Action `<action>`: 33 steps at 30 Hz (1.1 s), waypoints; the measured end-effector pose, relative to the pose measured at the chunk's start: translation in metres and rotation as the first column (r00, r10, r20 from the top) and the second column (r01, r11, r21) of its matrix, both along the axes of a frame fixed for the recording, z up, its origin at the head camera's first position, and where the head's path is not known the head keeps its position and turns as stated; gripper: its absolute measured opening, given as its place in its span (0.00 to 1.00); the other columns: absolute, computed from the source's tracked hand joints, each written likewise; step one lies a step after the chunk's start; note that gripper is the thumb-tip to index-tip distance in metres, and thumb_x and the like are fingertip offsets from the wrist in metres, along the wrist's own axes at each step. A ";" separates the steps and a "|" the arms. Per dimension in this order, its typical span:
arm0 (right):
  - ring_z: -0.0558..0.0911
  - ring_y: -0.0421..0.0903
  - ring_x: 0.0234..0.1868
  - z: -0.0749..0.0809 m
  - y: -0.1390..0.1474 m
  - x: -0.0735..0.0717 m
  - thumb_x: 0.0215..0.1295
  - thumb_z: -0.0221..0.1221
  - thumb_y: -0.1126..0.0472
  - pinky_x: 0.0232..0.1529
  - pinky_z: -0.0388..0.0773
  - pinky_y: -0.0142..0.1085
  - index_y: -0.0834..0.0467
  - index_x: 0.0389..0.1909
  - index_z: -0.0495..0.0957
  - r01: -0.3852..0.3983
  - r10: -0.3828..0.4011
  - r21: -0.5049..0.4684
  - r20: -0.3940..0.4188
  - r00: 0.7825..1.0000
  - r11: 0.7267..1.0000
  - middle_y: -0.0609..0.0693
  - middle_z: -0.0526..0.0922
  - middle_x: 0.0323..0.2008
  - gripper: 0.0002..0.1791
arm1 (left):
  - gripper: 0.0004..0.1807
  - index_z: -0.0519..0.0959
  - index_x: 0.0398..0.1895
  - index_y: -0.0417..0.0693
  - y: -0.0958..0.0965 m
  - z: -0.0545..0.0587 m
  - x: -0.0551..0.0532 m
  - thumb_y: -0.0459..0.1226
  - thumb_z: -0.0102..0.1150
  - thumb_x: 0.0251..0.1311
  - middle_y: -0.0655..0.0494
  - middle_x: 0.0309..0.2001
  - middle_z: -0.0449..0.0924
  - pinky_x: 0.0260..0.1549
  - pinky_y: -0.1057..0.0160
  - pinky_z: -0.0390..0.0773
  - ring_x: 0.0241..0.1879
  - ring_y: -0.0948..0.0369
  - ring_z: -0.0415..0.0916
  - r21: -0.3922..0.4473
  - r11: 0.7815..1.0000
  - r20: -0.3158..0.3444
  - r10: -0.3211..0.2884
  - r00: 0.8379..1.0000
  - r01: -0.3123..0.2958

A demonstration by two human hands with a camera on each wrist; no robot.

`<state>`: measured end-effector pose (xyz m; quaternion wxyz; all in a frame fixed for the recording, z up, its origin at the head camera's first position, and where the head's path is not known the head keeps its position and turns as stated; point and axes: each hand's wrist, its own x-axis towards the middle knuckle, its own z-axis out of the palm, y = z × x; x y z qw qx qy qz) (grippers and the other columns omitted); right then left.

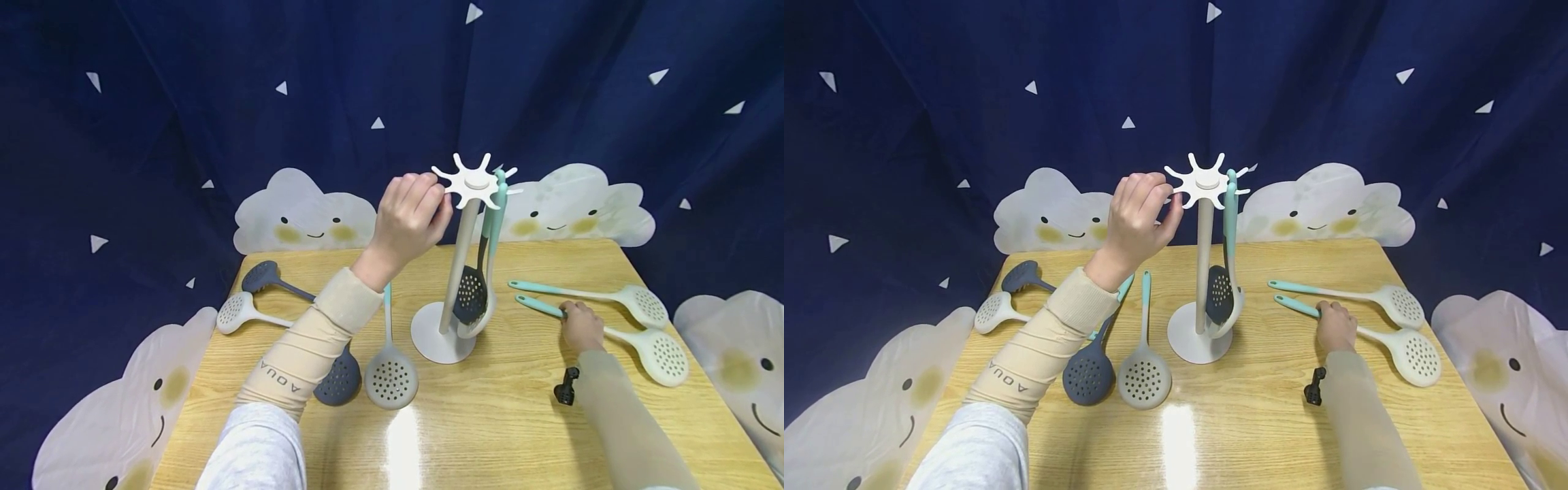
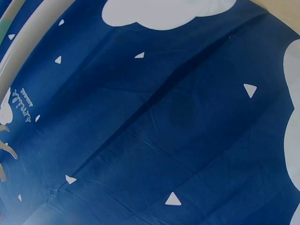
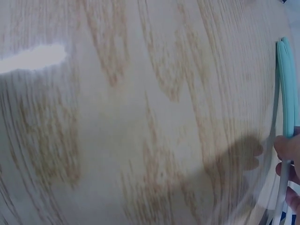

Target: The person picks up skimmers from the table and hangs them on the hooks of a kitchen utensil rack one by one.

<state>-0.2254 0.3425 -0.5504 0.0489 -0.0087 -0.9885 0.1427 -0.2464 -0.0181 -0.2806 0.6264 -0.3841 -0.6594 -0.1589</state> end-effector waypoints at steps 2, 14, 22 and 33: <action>0.73 0.67 0.39 0.001 0.000 0.000 0.58 0.55 0.70 0.35 0.68 0.58 0.66 0.46 0.71 -0.002 0.002 -0.001 0.003 1.000 1.000 0.69 0.73 0.42 0.14 | 0.03 0.71 0.23 0.37 0.000 0.000 0.000 0.29 0.54 0.49 0.48 0.28 0.74 0.26 0.60 0.69 0.26 0.52 0.69 0.000 1.000 -0.001 0.001 1.000 -0.001; 0.74 0.66 0.39 0.013 -0.002 0.003 0.56 0.58 0.70 0.31 0.69 0.57 0.67 0.46 0.72 -0.012 0.012 0.004 -0.120 0.993 1.000 0.69 0.74 0.42 0.15 | 0.03 0.71 0.23 0.37 0.000 0.000 0.000 0.29 0.54 0.49 0.48 0.28 0.74 0.25 0.60 0.69 0.26 0.52 0.69 0.001 1.000 -0.002 -0.001 1.000 0.001; 0.74 0.64 0.34 0.026 -0.003 0.003 0.52 0.57 0.76 0.28 0.70 0.55 0.66 0.44 0.74 0.051 -0.067 -0.063 -0.278 0.958 0.997 0.66 0.75 0.33 0.16 | 0.03 0.71 0.23 0.37 0.000 0.000 0.000 0.29 0.55 0.49 0.47 0.28 0.75 0.26 0.60 0.69 0.27 0.52 0.70 0.002 1.000 0.001 -0.003 1.000 0.003; 0.75 0.66 0.37 0.048 -0.011 0.000 0.52 0.56 0.77 0.31 0.67 0.59 0.68 0.44 0.74 0.116 -0.164 -0.136 -0.427 0.889 0.984 0.68 0.76 0.35 0.16 | 0.03 0.71 0.23 0.37 0.000 0.000 0.000 0.29 0.55 0.49 0.48 0.28 0.75 0.26 0.60 0.69 0.27 0.52 0.70 0.003 1.000 0.004 -0.007 1.000 0.007</action>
